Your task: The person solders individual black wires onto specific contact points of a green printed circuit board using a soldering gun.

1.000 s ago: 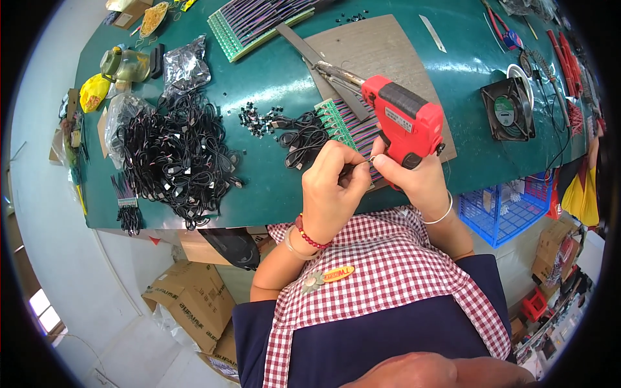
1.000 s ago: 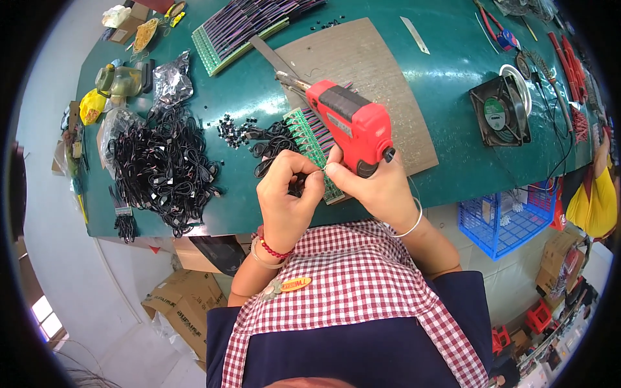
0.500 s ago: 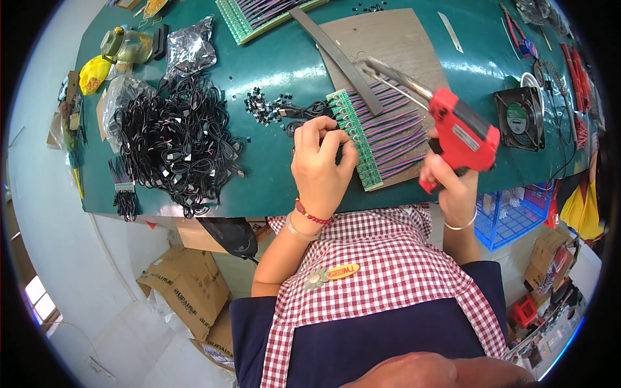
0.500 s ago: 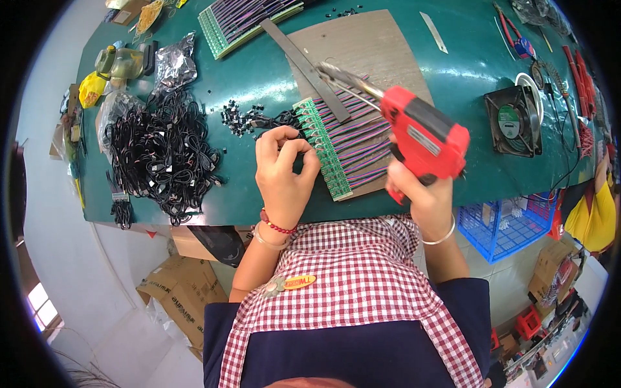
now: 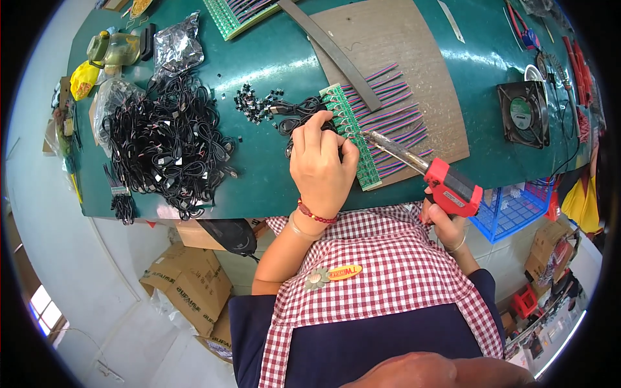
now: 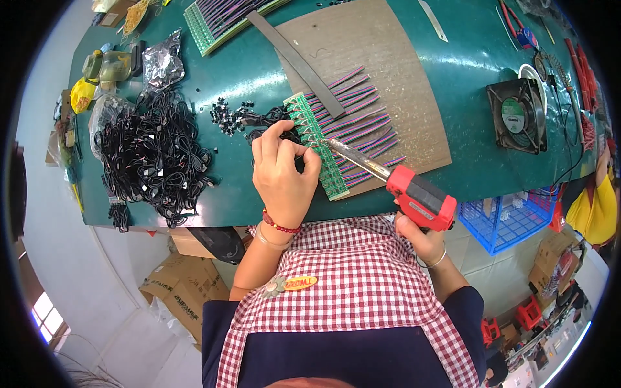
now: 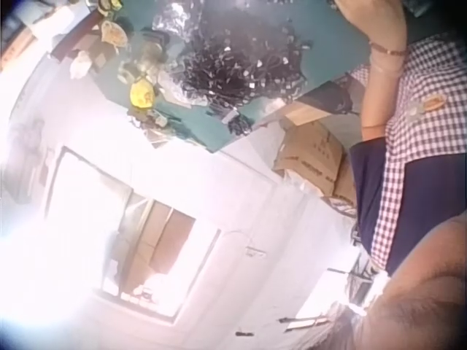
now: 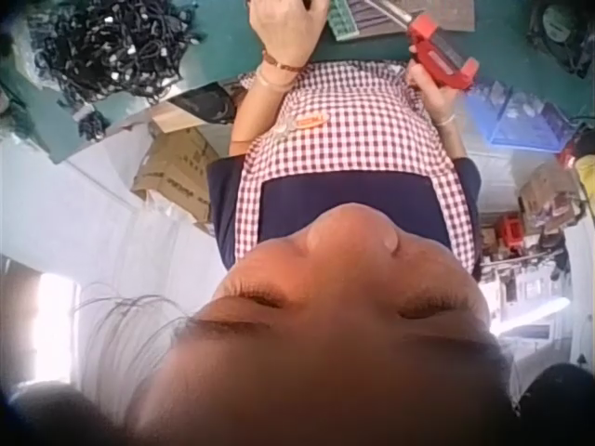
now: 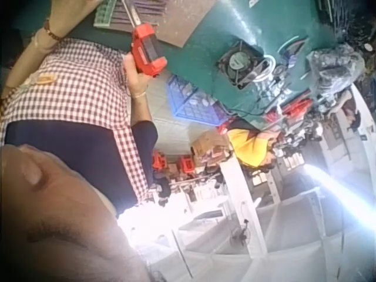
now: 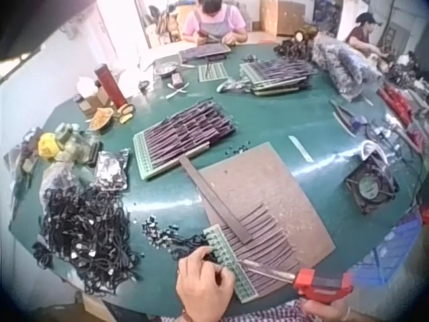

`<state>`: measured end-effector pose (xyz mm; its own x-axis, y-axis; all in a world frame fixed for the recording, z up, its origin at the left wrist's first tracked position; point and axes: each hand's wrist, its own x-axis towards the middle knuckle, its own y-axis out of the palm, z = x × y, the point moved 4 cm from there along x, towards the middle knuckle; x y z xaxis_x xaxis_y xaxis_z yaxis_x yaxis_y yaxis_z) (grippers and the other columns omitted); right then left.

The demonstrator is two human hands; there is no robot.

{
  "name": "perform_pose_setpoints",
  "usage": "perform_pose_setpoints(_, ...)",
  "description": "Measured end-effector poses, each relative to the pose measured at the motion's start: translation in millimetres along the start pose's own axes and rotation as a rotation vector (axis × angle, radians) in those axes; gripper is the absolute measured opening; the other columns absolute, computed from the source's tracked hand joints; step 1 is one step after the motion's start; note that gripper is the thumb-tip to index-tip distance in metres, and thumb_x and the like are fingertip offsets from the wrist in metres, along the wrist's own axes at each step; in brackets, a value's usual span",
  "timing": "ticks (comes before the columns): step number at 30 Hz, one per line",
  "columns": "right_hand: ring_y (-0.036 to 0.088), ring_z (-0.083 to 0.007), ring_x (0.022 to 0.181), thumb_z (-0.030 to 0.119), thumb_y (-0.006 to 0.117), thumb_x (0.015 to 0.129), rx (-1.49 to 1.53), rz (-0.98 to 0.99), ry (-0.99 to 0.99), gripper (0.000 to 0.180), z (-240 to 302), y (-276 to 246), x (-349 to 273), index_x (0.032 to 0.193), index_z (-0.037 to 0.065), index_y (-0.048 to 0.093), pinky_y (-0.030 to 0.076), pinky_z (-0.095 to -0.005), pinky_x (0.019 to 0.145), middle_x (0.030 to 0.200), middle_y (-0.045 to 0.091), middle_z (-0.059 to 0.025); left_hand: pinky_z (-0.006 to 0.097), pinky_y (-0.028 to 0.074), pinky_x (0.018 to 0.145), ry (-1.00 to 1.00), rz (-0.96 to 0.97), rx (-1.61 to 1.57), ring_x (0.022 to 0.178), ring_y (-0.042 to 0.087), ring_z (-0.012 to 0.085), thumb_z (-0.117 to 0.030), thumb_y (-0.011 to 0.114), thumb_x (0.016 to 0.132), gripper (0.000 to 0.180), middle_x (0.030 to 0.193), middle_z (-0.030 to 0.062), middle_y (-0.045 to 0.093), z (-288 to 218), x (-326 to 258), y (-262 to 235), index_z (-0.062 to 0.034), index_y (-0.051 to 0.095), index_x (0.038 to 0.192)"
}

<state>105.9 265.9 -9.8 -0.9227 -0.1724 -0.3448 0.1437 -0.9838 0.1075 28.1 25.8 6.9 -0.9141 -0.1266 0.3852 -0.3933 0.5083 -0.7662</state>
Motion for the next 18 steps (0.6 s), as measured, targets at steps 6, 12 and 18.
perform_pose_setpoints(6, 0.052, -0.0144, 0.057, 0.016, 0.060, 0.085, -0.116, -0.017, -0.020, 0.036, -6.6, -2.6, -3.2, 0.114, -0.002, 0.049, 0.043, -0.0273, 0.054, 0.068, 0.054, -0.0081, 0.035, 0.047, 0.064, 0.008, 0.003, -0.014, 0.084, 0.054, 0.0263, -0.002, 0.063, 0.063, 0.013, 0.105, 0.0088, 0.059, -2.2, -1.2, 0.8, -0.0026, 0.050, 0.068)
perform_pose_setpoints(12, 0.054, -0.0098, 0.071, 0.003, 0.062, 0.084, -0.037, 0.034, 0.036, 0.019, -8.0, -5.5, -4.8, 0.102, -0.001, 0.058, 0.045, -0.0260, 0.064, 0.083, 0.058, -0.0027, 0.035, 0.047, 0.064, 0.000, 0.011, -0.005, 0.083, 0.054, 0.0264, -0.001, 0.063, 0.063, 0.014, 0.104, 0.0090, 0.059, -2.5, -0.5, -0.1, -0.0021, 0.050, 0.068)
perform_pose_setpoints(18, 0.052, -0.0119, 0.062, 0.014, 0.057, 0.087, -0.261, 0.016, -0.013, 0.014, -1.7, 0.1, -3.5, 0.083, 0.001, 0.053, 0.042, -0.0265, 0.057, 0.070, 0.054, -0.0053, 0.035, 0.047, 0.065, -0.001, 0.006, -0.005, 0.082, 0.054, 0.0266, -0.001, 0.063, 0.063, 0.014, 0.104, 0.0092, 0.059, -2.4, -0.8, -0.2, -0.0017, 0.050, 0.068)
